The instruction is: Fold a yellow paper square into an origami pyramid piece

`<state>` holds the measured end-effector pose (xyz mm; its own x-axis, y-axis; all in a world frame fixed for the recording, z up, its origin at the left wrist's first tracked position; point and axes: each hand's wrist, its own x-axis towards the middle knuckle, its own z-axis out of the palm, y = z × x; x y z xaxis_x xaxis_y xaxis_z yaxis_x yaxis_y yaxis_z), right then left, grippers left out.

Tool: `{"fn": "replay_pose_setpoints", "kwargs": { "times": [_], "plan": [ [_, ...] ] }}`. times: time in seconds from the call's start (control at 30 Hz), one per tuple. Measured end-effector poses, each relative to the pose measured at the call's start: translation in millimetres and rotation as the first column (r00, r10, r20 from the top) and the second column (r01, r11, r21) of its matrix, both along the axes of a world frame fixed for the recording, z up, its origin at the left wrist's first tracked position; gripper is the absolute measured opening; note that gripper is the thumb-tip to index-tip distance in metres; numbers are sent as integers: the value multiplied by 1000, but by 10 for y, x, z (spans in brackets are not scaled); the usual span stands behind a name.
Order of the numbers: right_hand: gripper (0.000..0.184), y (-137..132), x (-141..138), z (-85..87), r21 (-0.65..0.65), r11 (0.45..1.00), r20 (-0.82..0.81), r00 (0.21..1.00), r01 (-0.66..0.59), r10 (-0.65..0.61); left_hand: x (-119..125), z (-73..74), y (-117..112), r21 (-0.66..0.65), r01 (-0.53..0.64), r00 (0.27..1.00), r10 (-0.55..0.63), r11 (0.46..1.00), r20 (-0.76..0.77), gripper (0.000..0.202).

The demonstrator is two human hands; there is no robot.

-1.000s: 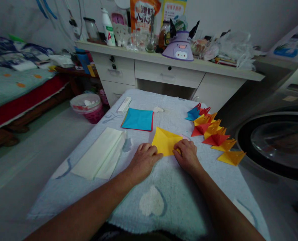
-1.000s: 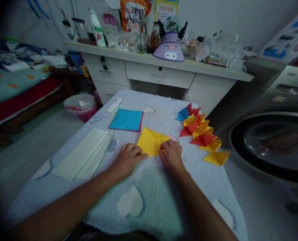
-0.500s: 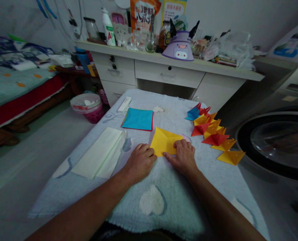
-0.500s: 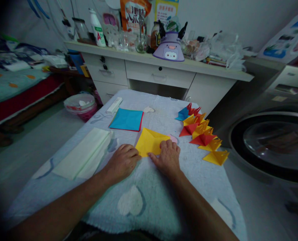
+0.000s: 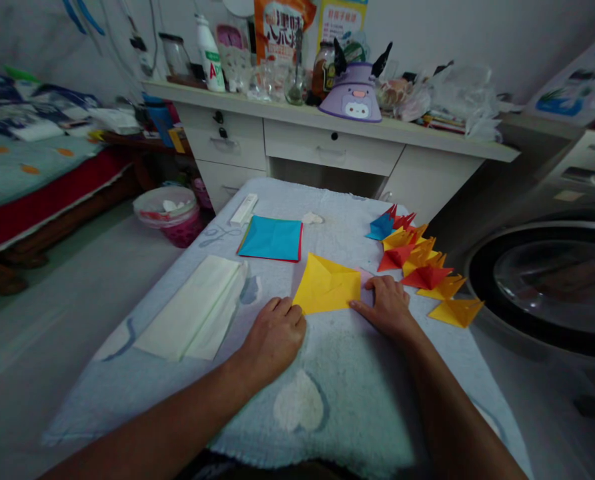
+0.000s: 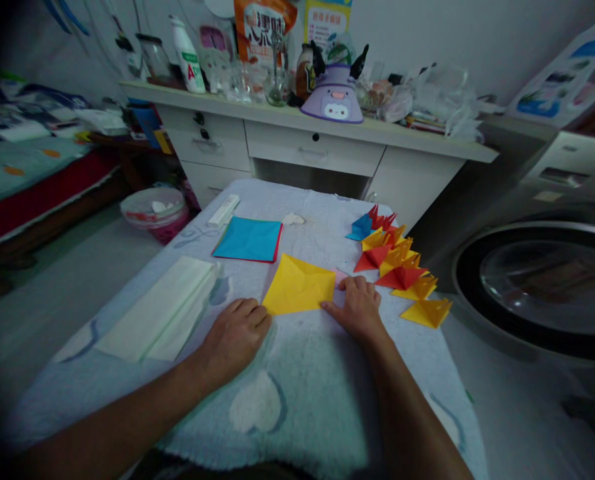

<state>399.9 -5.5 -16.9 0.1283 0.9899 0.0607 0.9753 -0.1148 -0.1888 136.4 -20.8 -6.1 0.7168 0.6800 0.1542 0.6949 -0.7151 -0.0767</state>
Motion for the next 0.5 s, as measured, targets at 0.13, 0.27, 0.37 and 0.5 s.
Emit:
{"fn": "replay_pose_setpoints", "kwargs": {
  "times": [0.13, 0.27, 0.37, 0.5],
  "plan": [
    [43, 9, 43, 26, -12, 1000, -21, 1000, 1, -1, 2, -9, -40, 40, -28, 1000, 27, 999, 3, 11],
    [40, 4, 68, 42, -6, 1000, -42, 999, -13, 12, -9, 11, -80, 29, -67, 998, 67, 997, -10, 13],
    [39, 1, 80, 44, -13, 1000, -46, 999, -16, 15, -22, 17, -100, 23, -84, 996, 84, 996, -8, 14],
    [38, 10, 98, 34, 0, 1000, -50, 999, -18, 18, -35, 21, -115, 12, -111, 994, 111, 994, -18, 15]
  ]
}}
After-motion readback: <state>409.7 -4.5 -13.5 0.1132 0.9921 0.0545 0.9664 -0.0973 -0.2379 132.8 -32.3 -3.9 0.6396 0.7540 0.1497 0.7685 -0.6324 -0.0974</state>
